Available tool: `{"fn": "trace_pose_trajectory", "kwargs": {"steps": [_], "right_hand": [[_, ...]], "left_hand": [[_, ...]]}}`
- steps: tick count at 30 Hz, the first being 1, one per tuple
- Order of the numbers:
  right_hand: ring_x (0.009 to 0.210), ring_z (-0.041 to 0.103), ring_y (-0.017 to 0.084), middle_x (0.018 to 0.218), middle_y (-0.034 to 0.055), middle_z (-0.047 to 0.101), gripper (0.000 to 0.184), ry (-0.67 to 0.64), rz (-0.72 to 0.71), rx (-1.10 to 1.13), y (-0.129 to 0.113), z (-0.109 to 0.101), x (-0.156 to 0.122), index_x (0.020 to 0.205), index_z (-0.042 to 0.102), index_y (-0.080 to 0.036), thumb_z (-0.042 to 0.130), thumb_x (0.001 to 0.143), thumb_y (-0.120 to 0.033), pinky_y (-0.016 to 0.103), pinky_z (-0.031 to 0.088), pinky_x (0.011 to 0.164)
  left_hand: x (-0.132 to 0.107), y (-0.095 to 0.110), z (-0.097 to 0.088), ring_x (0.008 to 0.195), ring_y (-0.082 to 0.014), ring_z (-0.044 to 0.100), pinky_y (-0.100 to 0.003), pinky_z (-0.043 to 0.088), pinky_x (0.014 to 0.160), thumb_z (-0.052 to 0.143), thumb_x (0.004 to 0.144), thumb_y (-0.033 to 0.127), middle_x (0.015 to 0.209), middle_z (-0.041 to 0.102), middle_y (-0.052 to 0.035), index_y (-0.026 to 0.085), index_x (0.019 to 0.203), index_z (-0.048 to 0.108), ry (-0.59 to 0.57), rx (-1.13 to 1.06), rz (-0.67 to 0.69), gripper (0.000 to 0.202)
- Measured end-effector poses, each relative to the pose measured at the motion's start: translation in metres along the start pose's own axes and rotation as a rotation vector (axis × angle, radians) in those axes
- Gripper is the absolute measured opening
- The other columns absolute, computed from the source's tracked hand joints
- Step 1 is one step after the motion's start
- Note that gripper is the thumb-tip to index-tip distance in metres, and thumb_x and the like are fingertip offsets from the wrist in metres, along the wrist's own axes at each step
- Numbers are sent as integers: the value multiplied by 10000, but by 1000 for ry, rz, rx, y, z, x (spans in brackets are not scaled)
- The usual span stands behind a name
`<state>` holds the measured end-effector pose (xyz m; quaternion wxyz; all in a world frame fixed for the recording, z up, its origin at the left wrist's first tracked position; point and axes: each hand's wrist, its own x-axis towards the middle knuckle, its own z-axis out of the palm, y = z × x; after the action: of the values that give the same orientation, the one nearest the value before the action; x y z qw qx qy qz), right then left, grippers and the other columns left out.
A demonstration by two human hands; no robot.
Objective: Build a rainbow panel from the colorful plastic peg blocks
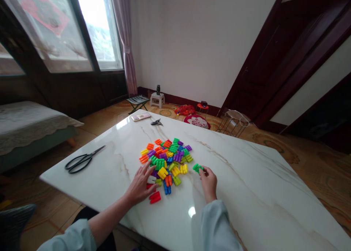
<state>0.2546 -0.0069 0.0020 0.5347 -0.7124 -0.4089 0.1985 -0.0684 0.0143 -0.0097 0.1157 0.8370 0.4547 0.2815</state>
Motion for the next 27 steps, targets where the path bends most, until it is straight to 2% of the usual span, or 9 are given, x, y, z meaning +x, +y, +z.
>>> {"fn": "trace_pose_trajectory", "kwargs": {"steps": [4,7,14,18,21,23,27], "right_hand": [[632,595,206,695,71,678,373,53,-45,-100,17,5,51,786,698,-138,614,587,-442,314,474,581],[643,593,213,702,80,688,321,69,-69,-161,21,14,77,736,692,-154,602,578,-418,335,469,634],[662,591,209,723,75,688,276,46,-126,-267,23,34,105,748,681,-167,568,630,-389,322,454,666],[692,581,214,779,95,667,300,81,-156,-312,20,39,105,816,668,-149,582,654,-387,329,456,690],[790,573,227,1014,172,615,405,204,-171,-338,16,40,93,1010,627,-106,547,718,-376,362,445,763],[865,566,230,1109,175,573,408,241,-219,-351,13,44,80,1079,600,-118,495,775,-368,369,433,812],[1043,528,246,1120,141,599,379,59,-447,-450,10,64,45,1068,626,-147,468,825,-392,382,401,923]], "left_hand": [[0,1,-1,1382,-334,278,-552,228,1119,590,795,439,1524,265,-124,240,1361,406,-11,0,-1,628],[0,1,-1,1390,-326,265,-545,224,1124,579,802,441,1525,266,-119,246,1364,400,-10,8,1,620],[0,-2,1,1393,-315,264,-538,220,1130,565,812,461,1528,259,-118,250,1383,379,-21,28,1,637],[0,-1,1,1393,-323,260,-543,220,1130,573,804,463,1530,257,-112,244,1374,395,-27,32,-8,636],[1,-1,0,1391,-326,263,-545,224,1128,575,800,467,1529,262,-104,249,1369,401,-28,28,-8,634],[1,-1,0,1393,-323,259,-545,220,1128,570,803,470,1528,263,-108,248,1372,396,-30,29,-5,635],[0,-1,1,1392,-321,263,-550,220,1121,569,807,452,1525,271,-114,247,1366,403,-23,28,-7,618]]}}
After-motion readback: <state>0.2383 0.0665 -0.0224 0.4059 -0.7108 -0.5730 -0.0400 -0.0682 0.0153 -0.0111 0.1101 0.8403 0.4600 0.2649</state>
